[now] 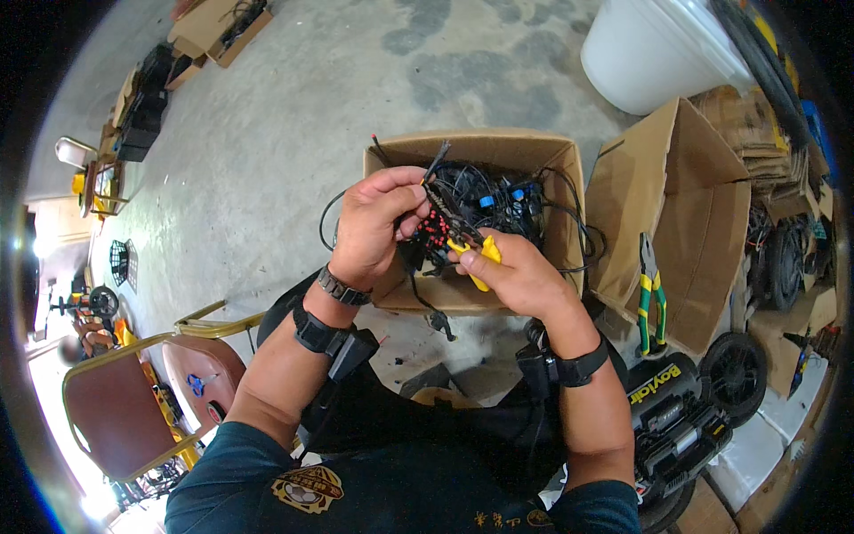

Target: Repairing and connecting electrical wiring for a motorcycle or electric vehicle by stripping wires and handling connectors.

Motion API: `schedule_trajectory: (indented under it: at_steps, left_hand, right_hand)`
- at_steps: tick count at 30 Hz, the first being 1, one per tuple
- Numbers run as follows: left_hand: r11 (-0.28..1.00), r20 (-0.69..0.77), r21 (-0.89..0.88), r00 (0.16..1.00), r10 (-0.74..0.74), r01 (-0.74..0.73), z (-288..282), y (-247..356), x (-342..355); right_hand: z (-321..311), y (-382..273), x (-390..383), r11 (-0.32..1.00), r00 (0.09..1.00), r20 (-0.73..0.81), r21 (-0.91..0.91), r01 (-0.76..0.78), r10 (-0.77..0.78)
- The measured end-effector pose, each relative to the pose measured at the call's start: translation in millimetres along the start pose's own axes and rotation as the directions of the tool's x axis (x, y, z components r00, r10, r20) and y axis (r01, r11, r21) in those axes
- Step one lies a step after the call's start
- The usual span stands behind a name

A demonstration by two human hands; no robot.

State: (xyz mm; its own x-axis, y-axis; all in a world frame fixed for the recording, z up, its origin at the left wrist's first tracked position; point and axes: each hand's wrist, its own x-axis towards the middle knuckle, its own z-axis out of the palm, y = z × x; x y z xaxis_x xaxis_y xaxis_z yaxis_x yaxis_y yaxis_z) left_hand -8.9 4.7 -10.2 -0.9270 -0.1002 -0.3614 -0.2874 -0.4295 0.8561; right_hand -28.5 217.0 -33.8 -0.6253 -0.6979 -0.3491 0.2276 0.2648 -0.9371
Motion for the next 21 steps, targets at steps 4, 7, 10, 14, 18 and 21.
schedule_trajectory:
  at_steps: [4, 7, 10, 14, 18, 21]
  left_hand:
    - [0.999, 0.044, 0.029, 0.998, 0.042, -0.043, -2, -1, -1]
    - [0.999, 0.087, 0.006, 0.995, 0.049, -0.050, -4, -1, -1]
    - [0.998, 0.097, 0.029, 0.994, 0.056, -0.059, -4, -1, -2]
    - [0.996, 0.112, 0.052, 0.992, 0.062, -0.068, -7, 0, -2]
    - [0.997, 0.162, 0.034, 0.985, 0.065, -0.072, -5, 4, -3]
    - [0.996, 0.183, 0.059, 0.981, 0.063, -0.074, -8, 4, -2]
  right_hand:
    - [0, -13, -4, 0.930, 0.988, 0.114, 0.341, -0.137, 0.104]
    - [-2, -13, -6, 0.907, 0.978, 0.186, 0.387, -0.165, 0.099]
    - [-2, -19, -7, 0.894, 0.966, 0.218, 0.393, -0.216, 0.137]
    - [-2, -15, -6, 0.881, 0.956, 0.258, 0.409, -0.239, 0.140]
    - [1, -18, -11, 0.775, 0.946, 0.304, 0.569, -0.275, 0.112]
    - [5, -19, -12, 0.705, 0.937, 0.337, 0.644, -0.298, 0.089]
